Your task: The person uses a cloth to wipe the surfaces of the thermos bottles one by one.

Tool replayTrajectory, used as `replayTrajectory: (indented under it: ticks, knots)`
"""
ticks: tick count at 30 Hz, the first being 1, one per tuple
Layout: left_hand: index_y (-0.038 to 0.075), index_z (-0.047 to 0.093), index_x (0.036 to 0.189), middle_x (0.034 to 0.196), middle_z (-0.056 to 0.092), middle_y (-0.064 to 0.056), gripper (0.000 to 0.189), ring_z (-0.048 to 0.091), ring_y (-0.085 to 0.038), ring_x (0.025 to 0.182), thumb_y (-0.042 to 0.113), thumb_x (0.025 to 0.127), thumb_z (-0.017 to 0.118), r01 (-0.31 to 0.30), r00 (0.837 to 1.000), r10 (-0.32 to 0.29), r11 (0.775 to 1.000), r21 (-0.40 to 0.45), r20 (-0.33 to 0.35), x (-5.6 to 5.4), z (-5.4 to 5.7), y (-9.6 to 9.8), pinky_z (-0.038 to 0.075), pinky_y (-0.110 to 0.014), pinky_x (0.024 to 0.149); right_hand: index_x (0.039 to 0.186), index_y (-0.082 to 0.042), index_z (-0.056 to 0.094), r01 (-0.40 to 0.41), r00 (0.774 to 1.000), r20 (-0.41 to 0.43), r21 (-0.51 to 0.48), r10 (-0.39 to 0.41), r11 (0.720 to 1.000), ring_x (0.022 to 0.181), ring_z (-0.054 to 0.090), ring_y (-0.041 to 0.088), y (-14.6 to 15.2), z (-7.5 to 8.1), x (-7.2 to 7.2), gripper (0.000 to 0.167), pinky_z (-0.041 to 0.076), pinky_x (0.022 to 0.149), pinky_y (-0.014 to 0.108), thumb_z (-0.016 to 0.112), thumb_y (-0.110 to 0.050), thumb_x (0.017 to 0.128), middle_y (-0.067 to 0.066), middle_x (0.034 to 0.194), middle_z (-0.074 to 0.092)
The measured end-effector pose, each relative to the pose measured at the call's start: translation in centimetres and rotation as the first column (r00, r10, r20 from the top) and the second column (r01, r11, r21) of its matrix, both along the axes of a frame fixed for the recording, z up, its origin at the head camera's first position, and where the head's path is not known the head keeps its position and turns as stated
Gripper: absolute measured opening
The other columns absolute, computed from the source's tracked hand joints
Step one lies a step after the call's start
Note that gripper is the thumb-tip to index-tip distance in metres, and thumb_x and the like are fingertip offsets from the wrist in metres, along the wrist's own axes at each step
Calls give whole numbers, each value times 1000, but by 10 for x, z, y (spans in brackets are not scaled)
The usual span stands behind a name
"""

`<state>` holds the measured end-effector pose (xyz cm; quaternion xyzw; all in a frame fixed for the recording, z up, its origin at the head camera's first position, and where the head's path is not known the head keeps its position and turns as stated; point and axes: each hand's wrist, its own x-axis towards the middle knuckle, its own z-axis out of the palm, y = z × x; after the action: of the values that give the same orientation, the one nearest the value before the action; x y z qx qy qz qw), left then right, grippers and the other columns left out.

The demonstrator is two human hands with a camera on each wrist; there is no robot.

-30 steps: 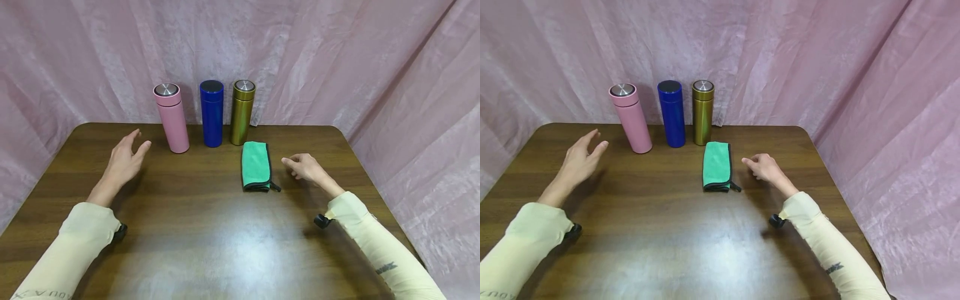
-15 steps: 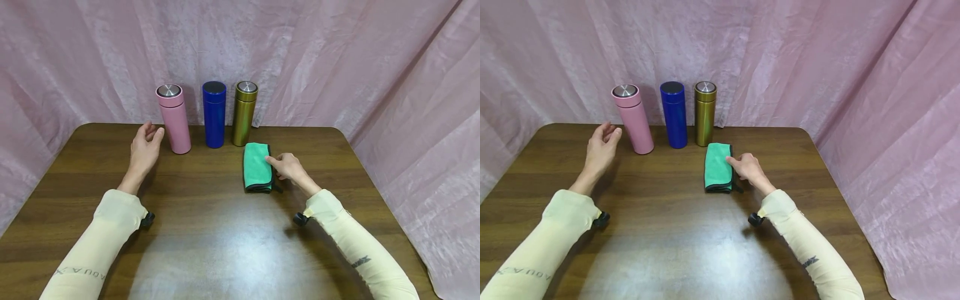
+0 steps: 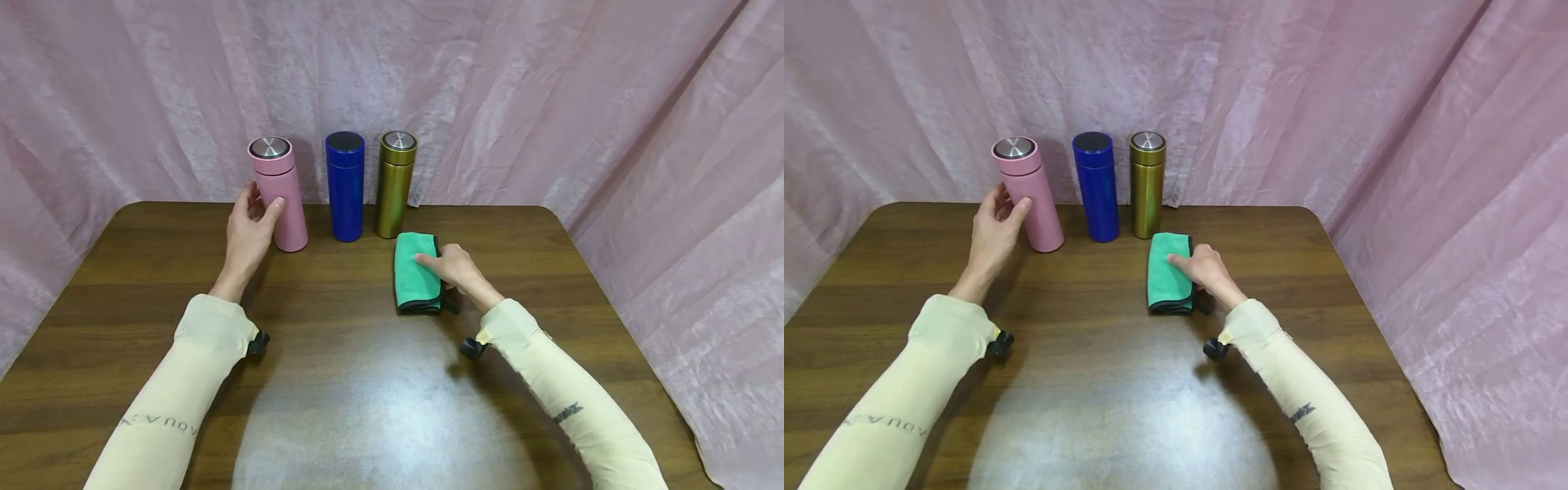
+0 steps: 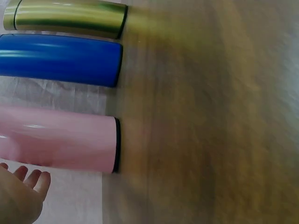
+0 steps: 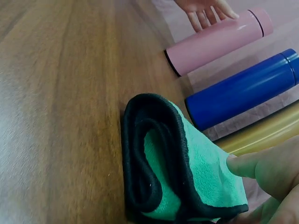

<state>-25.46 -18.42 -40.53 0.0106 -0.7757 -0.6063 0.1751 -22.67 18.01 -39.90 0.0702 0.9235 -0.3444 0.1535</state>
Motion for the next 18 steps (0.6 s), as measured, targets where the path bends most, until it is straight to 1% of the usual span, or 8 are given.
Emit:
replayTrajectory:
  ticks: [2,4,6,8,10,13,16,18]
  knots:
    - [8,41,157,149,53,-15,70,55,-23,131,37,100,68,-10,1000,10,1000,-10,-17,-3,3,2,44,-31,110,96,-3,58,4,1000,7,12,-4,1000,63,60,22,-5,0,-3,46,56,56,35,66,-49,100,8,81,54]
    - [9,45,154,144,57,-14,67,57,-19,124,38,99,69,-18,999,18,1000,-11,-33,-5,6,3,47,-28,104,98,-1,58,5,1000,9,35,-5,999,60,54,19,-8,-1,-5,48,50,51,32,67,-48,99,8,81,52]
    - [9,49,151,138,60,-13,64,59,-17,119,39,98,70,-28,998,28,1000,-11,-53,-8,8,5,48,-27,98,107,3,59,0,1000,8,48,0,999,64,53,20,-10,-1,-6,51,48,51,30,69,-47,98,10,86,53]
    - [8,51,148,137,61,-13,64,59,-16,119,39,97,72,-36,997,35,999,-18,-64,-10,11,6,49,-28,98,115,5,59,-5,1000,4,65,5,998,70,55,22,-11,-2,-7,55,49,52,30,70,-46,98,12,92,55]
    - [7,50,148,138,61,-12,65,59,-17,122,40,97,73,-34,997,32,999,-26,-66,-12,14,7,50,-30,101,121,7,58,-4,1000,7,59,4,998,76,56,23,-11,-3,-7,58,50,54,31,71,-45,97,13,97,56]
    - [7,47,150,141,59,-13,69,57,-19,126,40,96,74,-32,998,30,999,-43,-51,-14,18,7,49,-31,104,127,9,55,17,999,34,-6,-17,1000,82,55,25,-10,-6,-8,62,52,58,34,72,-43,97,14,103,55]
    - [8,45,153,140,60,-16,71,58,-21,124,40,97,74,-36,999,34,998,-57,-35,-15,20,8,49,-29,102,131,9,53,52,996,75,-89,-46,995,91,53,25,-9,-7,-9,64,53,70,37,74,-41,97,14,108,54]
    - [7,45,152,139,60,-17,70,58,-21,122,39,97,74,-42,999,41,997,-66,-30,-17,20,8,48,-28,100,134,8,52,72,993,102,-127,-59,989,99,54,26,-9,-7,-8,66,55,81,43,73,-42,96,15,114,57]
